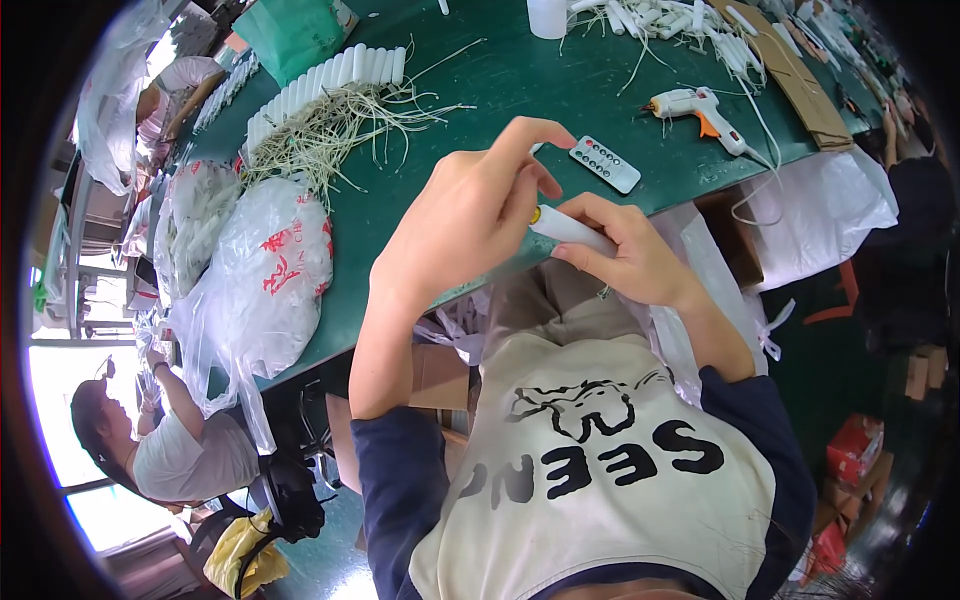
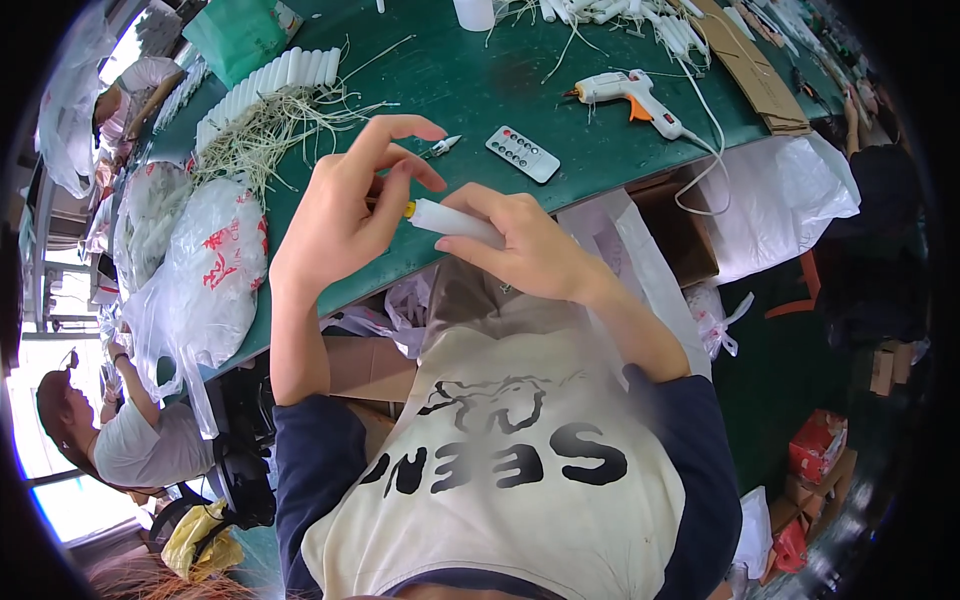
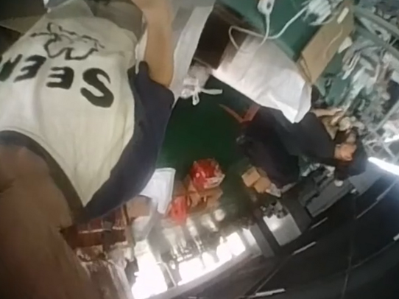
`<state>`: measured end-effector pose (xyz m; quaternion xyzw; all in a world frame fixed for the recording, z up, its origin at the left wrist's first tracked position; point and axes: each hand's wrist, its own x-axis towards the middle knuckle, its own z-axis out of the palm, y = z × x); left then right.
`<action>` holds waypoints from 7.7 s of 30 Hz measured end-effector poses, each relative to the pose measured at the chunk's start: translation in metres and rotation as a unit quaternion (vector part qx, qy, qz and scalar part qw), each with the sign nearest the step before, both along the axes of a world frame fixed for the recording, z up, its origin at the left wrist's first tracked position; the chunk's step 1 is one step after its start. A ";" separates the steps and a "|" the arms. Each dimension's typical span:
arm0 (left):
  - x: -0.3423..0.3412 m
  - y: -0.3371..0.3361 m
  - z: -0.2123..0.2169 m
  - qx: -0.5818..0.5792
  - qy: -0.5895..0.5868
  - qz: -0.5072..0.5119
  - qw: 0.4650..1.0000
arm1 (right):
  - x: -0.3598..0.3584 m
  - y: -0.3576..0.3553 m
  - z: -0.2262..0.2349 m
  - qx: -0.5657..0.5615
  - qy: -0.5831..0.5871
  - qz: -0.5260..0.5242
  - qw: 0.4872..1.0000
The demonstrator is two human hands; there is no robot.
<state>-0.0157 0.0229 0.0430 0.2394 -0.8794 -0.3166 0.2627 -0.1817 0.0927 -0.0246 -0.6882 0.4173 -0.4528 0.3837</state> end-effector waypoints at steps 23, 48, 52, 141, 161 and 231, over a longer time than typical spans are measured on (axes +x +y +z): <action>0.014 -0.075 -0.086 -0.020 -0.192 0.190 0.963 | -0.013 0.004 -0.010 0.086 -0.045 -0.056 0.994; -0.004 -0.021 -0.049 0.595 0.068 -0.079 0.797 | -0.016 0.005 -0.014 0.020 -0.048 -0.081 0.995; -0.002 -0.020 -0.050 0.589 0.029 -0.110 0.800 | -0.014 0.005 -0.008 0.052 -0.040 -0.046 0.997; 0.052 -0.014 -0.063 0.630 -0.002 -0.104 0.770 | -0.054 -0.021 -0.006 0.181 0.315 0.070 0.929; 0.044 -0.011 -0.059 0.619 -0.014 -0.081 0.781 | -0.045 -0.076 -0.053 -0.081 0.247 -0.230 0.938; 0.023 -0.044 -0.049 0.497 -0.019 0.028 0.867 | -0.018 -0.016 0.044 -0.100 0.145 -0.095 0.980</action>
